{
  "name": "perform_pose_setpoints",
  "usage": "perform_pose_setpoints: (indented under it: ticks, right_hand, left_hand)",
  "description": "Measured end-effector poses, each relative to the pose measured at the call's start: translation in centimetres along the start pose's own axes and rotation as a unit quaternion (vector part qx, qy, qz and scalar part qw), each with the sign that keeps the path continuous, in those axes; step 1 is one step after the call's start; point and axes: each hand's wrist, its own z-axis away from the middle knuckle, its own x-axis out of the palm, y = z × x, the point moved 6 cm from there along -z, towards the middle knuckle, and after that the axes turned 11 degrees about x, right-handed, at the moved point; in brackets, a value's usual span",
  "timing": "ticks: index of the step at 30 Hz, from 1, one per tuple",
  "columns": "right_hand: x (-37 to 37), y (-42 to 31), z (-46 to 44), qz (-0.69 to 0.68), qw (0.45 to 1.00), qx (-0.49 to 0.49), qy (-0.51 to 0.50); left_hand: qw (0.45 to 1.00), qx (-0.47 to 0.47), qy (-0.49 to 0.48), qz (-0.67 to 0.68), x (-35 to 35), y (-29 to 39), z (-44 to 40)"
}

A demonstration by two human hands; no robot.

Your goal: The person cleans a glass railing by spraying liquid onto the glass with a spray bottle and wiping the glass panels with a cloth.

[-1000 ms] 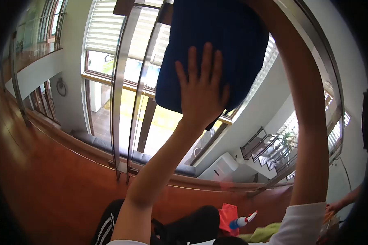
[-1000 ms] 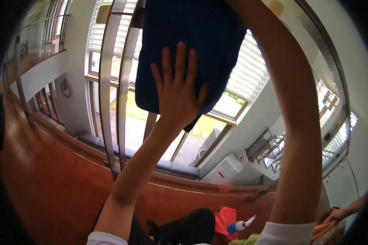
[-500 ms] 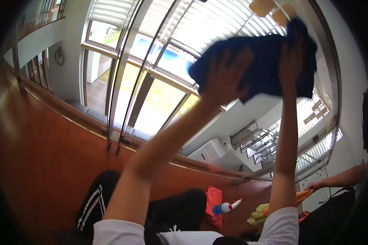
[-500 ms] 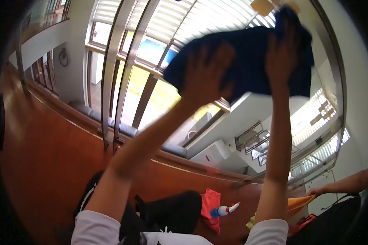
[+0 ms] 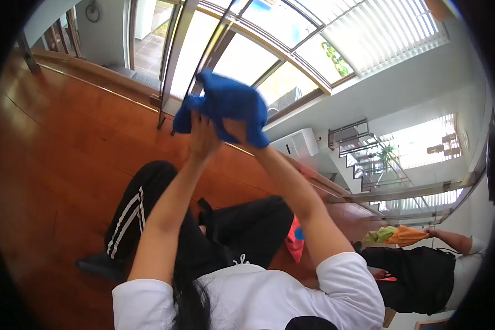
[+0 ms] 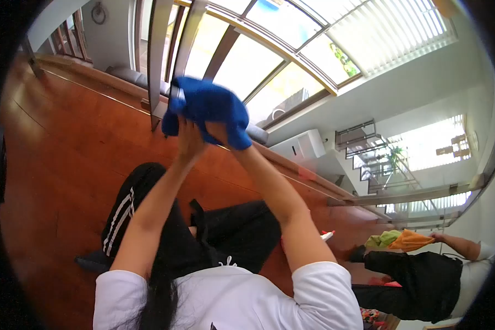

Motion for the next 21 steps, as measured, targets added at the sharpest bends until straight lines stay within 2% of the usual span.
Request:
perform_pose_setpoints:
  ticks: [2, 4, 7, 8, 10, 11, 12, 13, 14, 15, 17, 18, 19, 21]
  right_hand:
    - [8.3, 3.4, 3.4, -0.086, 0.986, 0.057, -0.134]
    - [11.3, 4.1, 5.9, -0.08, 0.974, 0.051, -0.205]
    - [10.6, 4.5, 6.9, -0.094, 0.969, 0.027, -0.225]
    - [9.7, 4.8, 6.8, -0.154, 0.962, 0.034, -0.222]
    - [7.1, 5.6, 5.8, -0.361, 0.907, 0.07, -0.203]
    - [5.0, 5.8, 4.8, -0.395, 0.9, 0.062, -0.171]
    - [0.6, 4.0, 3.1, -0.201, 0.969, 0.011, -0.142]
    - [-4.0, 2.1, 1.3, 0.06, 0.994, -0.045, -0.079]
    - [-8.6, 0.1, -0.5, 0.256, 0.963, -0.088, -0.013]
    - [-12.7, -1.5, -2.0, 0.317, 0.939, -0.095, 0.093]
    - [-22.1, -5.0, -4.0, 0.271, 0.905, -0.077, 0.317]
    - [-25.8, -6.6, -4.4, 0.236, 0.882, -0.069, 0.402]
    - [-28.2, -7.7, -4.9, 0.218, 0.863, -0.067, 0.452]
    - [-28.4, -7.5, -5.7, 0.265, 0.841, -0.097, 0.462]
  left_hand:
    - [0.997, -0.064, -0.049, 0.018, 3.8, -1.4, 5.8]
    - [0.987, -0.116, -0.07, 0.091, 7.0, -1.1, 11.8]
    - [0.98, -0.132, -0.042, 0.145, 7.2, -0.4, 11.1]
    - [0.977, -0.137, -0.042, 0.159, 7.3, -0.3, 10.6]
    - [0.972, -0.15, -0.039, 0.177, 6.6, 1.0, 8.8]
    - [0.986, -0.11, -0.016, 0.123, 4.5, 1.8, 5.8]
    - [0.995, -0.07, 0.006, 0.068, 2.2, 2.5, 2.7]
    - [0.994, -0.046, 0.077, 0.067, -0.5, 2.9, -0.4]
    - [0.987, -0.024, 0.148, 0.065, -3.3, 3.3, -3.7]
    - [0.987, -0.012, 0.153, 0.056, -5.3, 3.6, -6.8]
    - [0.96, 0.032, 0.257, 0.106, -10.3, 4.8, -12.7]
    - [0.956, 0.021, 0.275, 0.1, -11.8, 5.8, -14.3]
    - [0.951, 0.013, 0.293, 0.092, -12.6, 6.1, -15.0]
    - [0.941, 0.009, 0.318, 0.118, -11.1, 4.7, -13.6]
